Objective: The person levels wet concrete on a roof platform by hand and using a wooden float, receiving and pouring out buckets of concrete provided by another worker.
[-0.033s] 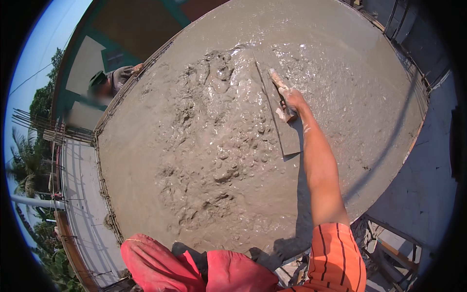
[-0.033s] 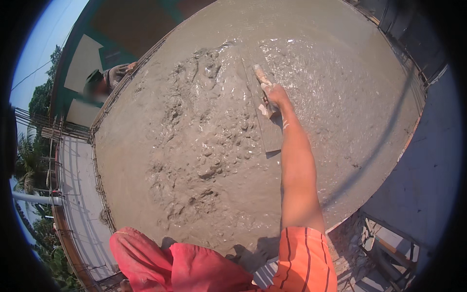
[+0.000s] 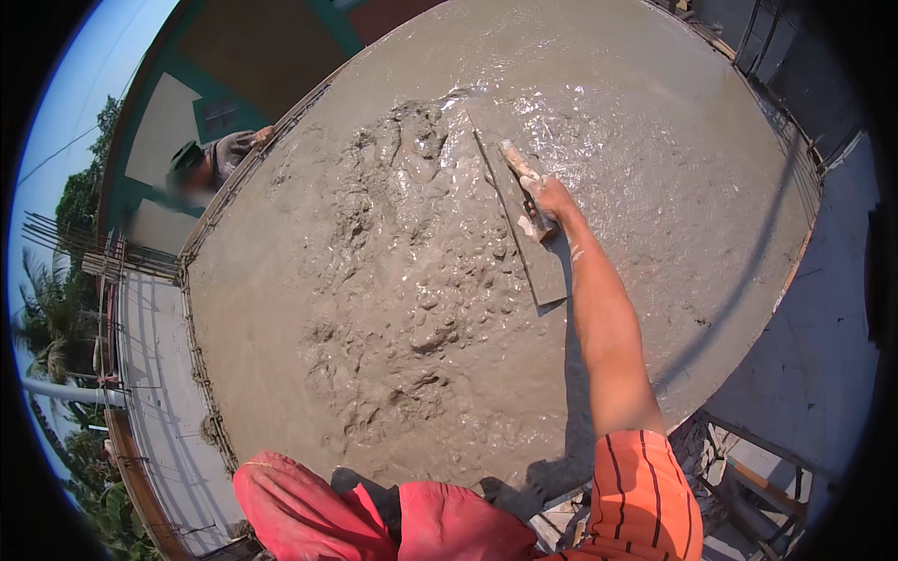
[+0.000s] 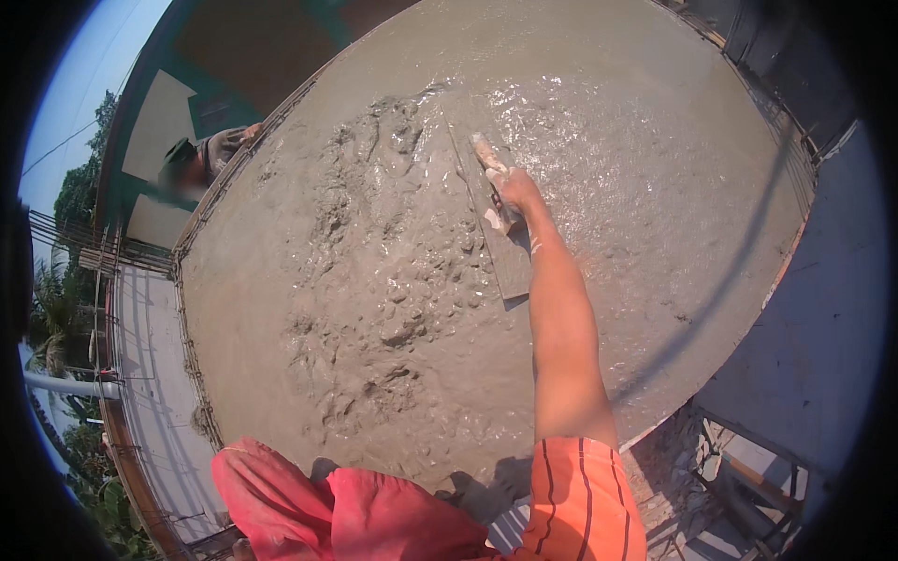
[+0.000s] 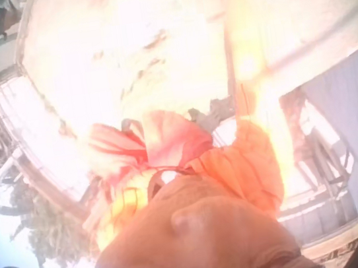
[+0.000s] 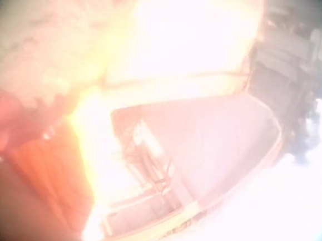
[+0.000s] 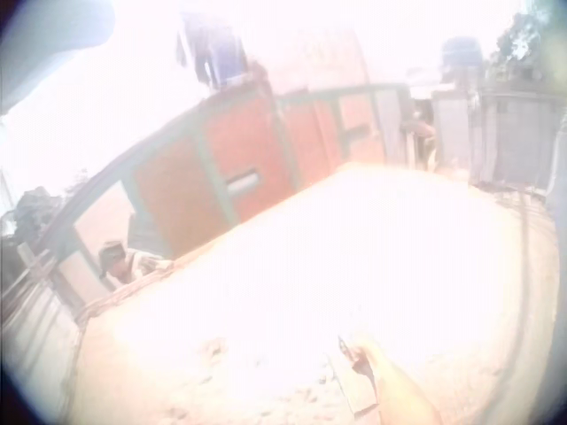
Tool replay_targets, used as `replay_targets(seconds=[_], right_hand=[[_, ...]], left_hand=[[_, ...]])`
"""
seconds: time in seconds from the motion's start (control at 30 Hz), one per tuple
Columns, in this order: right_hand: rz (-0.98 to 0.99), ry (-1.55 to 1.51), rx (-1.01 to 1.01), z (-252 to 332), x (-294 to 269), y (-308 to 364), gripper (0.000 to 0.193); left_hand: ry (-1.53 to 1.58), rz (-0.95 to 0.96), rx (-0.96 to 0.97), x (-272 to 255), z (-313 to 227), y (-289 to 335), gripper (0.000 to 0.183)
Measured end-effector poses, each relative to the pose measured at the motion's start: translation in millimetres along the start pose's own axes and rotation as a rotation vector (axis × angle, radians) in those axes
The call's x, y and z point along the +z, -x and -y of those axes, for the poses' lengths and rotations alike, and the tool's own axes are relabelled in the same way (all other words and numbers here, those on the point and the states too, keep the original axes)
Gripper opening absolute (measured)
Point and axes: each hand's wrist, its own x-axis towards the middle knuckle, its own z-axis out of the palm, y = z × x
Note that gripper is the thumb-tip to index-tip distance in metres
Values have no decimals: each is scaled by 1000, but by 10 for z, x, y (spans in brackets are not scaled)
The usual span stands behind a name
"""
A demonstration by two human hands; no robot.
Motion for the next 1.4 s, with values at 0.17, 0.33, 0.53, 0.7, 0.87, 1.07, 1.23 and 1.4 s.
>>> replay_targets(seconds=[0.17,0.33,0.53,0.7,0.87,1.07,1.23,1.4], right_hand=[[249,488,-184,164,733,591,47],[181,783,-174,269,127,1427,47],[-405,669,174,-247,-1442,932,49],[-905,481,585,-868,-2661,1242,45],[-994,437,583,-2328,-3898,1329,64],[-901,194,245,-2073,-3352,230,53],[-300,66,1,-709,-1518,-149,43],[260,306,-240,-6,-124,410,47]], left_hand=[[41,-6,106,66,-318,-607,8],[74,-6,197,112,-712,-1060,8],[117,8,226,233,-865,-1217,8],[107,-32,129,191,-491,-814,8],[83,-55,-5,171,-51,-295,8],[68,-56,-100,125,244,272,8],[58,-31,-138,-7,325,704,8],[88,-9,-151,-77,337,835,8]])
